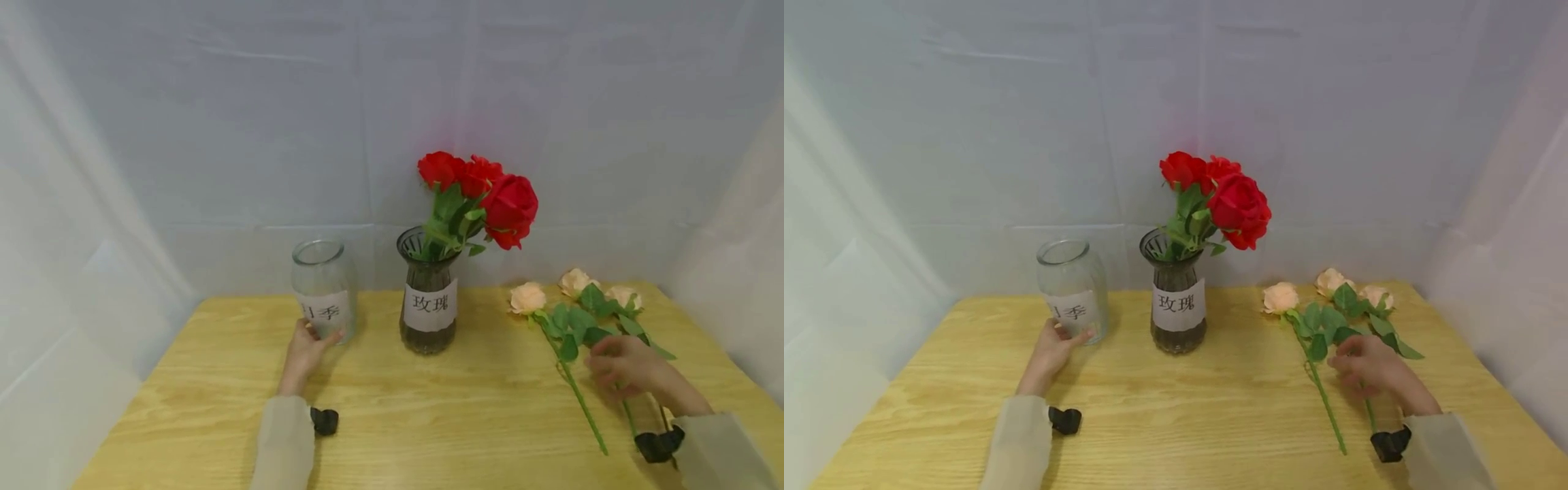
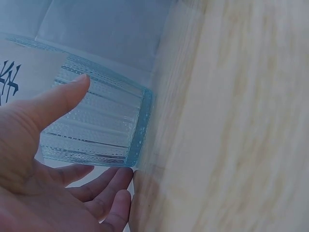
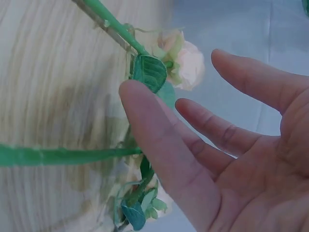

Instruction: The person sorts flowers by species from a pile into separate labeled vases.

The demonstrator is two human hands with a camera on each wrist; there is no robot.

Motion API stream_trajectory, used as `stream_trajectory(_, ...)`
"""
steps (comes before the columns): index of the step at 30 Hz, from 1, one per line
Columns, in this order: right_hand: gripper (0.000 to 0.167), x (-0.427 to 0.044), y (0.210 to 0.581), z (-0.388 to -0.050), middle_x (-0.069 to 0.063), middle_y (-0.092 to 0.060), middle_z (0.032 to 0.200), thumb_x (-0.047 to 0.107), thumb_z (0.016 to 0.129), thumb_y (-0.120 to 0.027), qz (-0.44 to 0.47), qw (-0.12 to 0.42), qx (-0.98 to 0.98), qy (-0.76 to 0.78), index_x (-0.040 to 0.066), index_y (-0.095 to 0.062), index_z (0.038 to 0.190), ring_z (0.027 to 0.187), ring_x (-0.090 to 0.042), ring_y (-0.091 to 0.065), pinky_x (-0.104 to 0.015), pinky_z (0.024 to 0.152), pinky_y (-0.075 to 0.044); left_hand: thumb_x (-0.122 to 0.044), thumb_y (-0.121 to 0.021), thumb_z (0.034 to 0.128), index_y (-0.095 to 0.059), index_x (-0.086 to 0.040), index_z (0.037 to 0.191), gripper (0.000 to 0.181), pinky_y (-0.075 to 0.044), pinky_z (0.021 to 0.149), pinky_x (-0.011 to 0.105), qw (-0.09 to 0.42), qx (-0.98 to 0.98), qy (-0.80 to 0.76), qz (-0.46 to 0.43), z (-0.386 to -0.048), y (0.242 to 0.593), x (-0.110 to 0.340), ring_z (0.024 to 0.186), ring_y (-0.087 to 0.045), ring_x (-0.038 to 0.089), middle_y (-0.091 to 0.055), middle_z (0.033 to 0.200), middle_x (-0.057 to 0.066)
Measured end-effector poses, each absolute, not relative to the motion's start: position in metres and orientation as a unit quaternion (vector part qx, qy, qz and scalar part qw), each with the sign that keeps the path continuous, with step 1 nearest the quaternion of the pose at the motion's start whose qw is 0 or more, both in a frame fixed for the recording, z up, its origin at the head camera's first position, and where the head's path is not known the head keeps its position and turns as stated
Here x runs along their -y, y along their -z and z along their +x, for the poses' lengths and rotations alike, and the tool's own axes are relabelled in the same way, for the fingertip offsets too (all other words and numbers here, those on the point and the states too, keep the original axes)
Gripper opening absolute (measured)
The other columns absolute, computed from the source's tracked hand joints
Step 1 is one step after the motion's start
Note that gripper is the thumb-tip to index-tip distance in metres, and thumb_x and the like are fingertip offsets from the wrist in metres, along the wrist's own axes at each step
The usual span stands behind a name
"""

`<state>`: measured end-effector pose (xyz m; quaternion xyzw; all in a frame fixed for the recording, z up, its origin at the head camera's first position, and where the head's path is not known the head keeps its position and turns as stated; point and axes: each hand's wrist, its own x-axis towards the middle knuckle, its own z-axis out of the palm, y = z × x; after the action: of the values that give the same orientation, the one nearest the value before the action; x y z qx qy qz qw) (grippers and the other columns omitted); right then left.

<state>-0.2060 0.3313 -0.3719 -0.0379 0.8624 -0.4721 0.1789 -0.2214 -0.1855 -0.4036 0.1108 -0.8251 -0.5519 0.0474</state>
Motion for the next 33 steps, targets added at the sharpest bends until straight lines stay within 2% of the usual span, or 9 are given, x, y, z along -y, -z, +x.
stream_trajectory(4, 0.043, -0.328, 0.375, -0.208, -0.013, -0.066, 0.096, 0.013, 0.103, -0.057, -0.033, 0.190, -0.858, 0.476, -0.022, -0.044, 0.125, 0.080, -0.025, -0.067, -0.042, 0.063, -0.061, -0.016, -0.072, 0.0939, -0.022, 0.013, 0.150, 0.081, -0.037, 0.110, 0.059, 0.048, 0.825, 0.553, 0.107, -0.221, 0.404, 0.187, 0.133, -0.042, 0.051, -0.040, 0.144, 0.040)
stream_trajectory(11, 0.048, -0.325, 0.377, -0.208, -0.017, -0.066, 0.101, 0.014, 0.103, -0.056, -0.023, 0.209, -0.849, 0.484, -0.024, -0.040, 0.128, 0.083, -0.027, -0.070, -0.043, 0.064, -0.061, -0.015, -0.070, 0.0952, -0.020, 0.013, 0.151, 0.080, -0.035, 0.111, 0.060, 0.042, 0.822, 0.557, 0.110, -0.220, 0.401, 0.187, 0.136, -0.039, 0.052, -0.037, 0.147, 0.040)
stream_trajectory(17, 0.042, -0.323, 0.381, -0.205, -0.016, -0.066, 0.091, 0.012, 0.102, -0.058, -0.028, 0.212, -0.848, 0.485, -0.022, -0.044, 0.123, 0.077, -0.026, -0.069, -0.043, 0.063, -0.061, -0.016, -0.070, 0.0958, -0.019, 0.012, 0.152, 0.080, -0.036, 0.110, 0.059, 0.034, 0.823, 0.556, 0.110, -0.220, 0.402, 0.188, 0.136, -0.039, 0.051, -0.037, 0.147, 0.040)
stream_trajectory(26, 0.033, -0.319, 0.386, -0.204, -0.015, -0.063, 0.092, 0.008, 0.101, -0.057, -0.039, 0.231, -0.840, 0.489, -0.018, -0.048, 0.118, 0.075, -0.024, -0.065, -0.041, 0.061, -0.059, -0.016, -0.070, 0.0955, -0.020, 0.011, 0.151, 0.080, -0.036, 0.110, 0.060, 0.036, 0.826, 0.552, 0.111, -0.221, 0.403, 0.187, 0.135, -0.040, 0.051, -0.038, 0.146, 0.039)
stream_trajectory(29, 0.026, -0.318, 0.388, -0.203, -0.013, -0.062, 0.086, 0.007, 0.099, -0.059, -0.040, 0.244, -0.833, 0.495, -0.014, -0.051, 0.112, 0.070, -0.020, -0.061, -0.038, 0.058, -0.058, -0.017, -0.071, 0.0957, -0.019, 0.011, 0.152, 0.081, -0.036, 0.110, 0.060, 0.033, 0.825, 0.553, 0.111, -0.221, 0.402, 0.187, 0.135, -0.039, 0.051, -0.037, 0.146, 0.039)
stream_trajectory(33, 0.029, -0.315, 0.392, -0.201, -0.008, -0.056, 0.076, 0.005, 0.097, -0.062, -0.042, 0.269, -0.818, 0.507, -0.012, -0.045, 0.113, 0.059, -0.013, -0.051, -0.031, 0.054, -0.053, -0.017, -0.071, 0.0956, -0.019, 0.011, 0.152, 0.081, -0.035, 0.111, 0.060, 0.030, 0.824, 0.555, 0.112, -0.220, 0.402, 0.188, 0.136, -0.039, 0.051, -0.037, 0.147, 0.039)
